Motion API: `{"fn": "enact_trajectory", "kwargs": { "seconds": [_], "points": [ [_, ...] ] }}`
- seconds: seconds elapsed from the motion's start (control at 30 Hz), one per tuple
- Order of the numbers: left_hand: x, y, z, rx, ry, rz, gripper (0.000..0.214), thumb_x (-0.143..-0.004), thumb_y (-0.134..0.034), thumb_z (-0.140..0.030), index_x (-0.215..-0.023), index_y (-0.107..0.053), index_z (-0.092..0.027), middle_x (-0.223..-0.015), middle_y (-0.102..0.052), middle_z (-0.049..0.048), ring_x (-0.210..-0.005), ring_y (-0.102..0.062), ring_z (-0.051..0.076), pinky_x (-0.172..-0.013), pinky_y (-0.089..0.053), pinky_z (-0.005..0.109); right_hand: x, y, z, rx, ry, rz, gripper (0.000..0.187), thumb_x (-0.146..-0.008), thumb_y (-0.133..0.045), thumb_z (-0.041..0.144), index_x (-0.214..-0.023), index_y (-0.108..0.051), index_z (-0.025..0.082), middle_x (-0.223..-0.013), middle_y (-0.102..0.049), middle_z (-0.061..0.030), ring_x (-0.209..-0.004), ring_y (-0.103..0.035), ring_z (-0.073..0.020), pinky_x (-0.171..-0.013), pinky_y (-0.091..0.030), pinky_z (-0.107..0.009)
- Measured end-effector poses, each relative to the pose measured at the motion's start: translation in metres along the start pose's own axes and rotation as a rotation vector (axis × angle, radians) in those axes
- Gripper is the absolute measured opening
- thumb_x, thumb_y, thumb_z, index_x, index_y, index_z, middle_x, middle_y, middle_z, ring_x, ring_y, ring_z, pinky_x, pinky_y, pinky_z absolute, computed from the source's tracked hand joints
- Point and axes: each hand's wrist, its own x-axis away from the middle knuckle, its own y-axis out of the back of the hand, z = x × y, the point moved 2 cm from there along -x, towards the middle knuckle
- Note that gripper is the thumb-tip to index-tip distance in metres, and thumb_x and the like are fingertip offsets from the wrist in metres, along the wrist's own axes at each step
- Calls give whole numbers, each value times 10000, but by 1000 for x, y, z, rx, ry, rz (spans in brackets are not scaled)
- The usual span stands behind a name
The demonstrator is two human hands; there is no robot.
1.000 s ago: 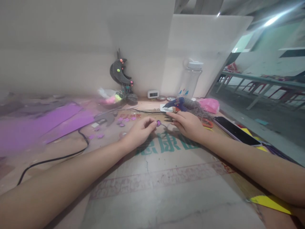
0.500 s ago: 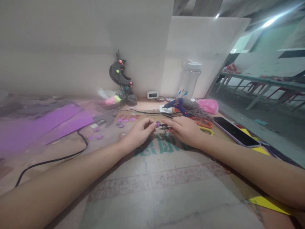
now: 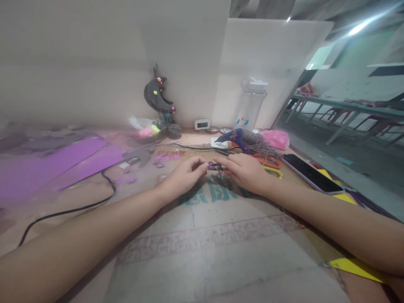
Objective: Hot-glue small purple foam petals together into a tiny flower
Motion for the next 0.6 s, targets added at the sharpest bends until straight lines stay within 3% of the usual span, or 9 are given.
{"fn": "enact_trajectory", "kwargs": {
  "seconds": [0.6],
  "points": [
    [0, -1, 1, 26, 25, 23, 252, -893, -474, -384, -758, -518, -176, -662, -562, -10, -620, -501, 127, -600, -393, 247, 0, 0, 0, -20, 19, 26, 302, -982, -382, 273, -1160, -584, 137, -738, -574, -45, -659, -480, -163, -581, -290, -290]
  ]
}}
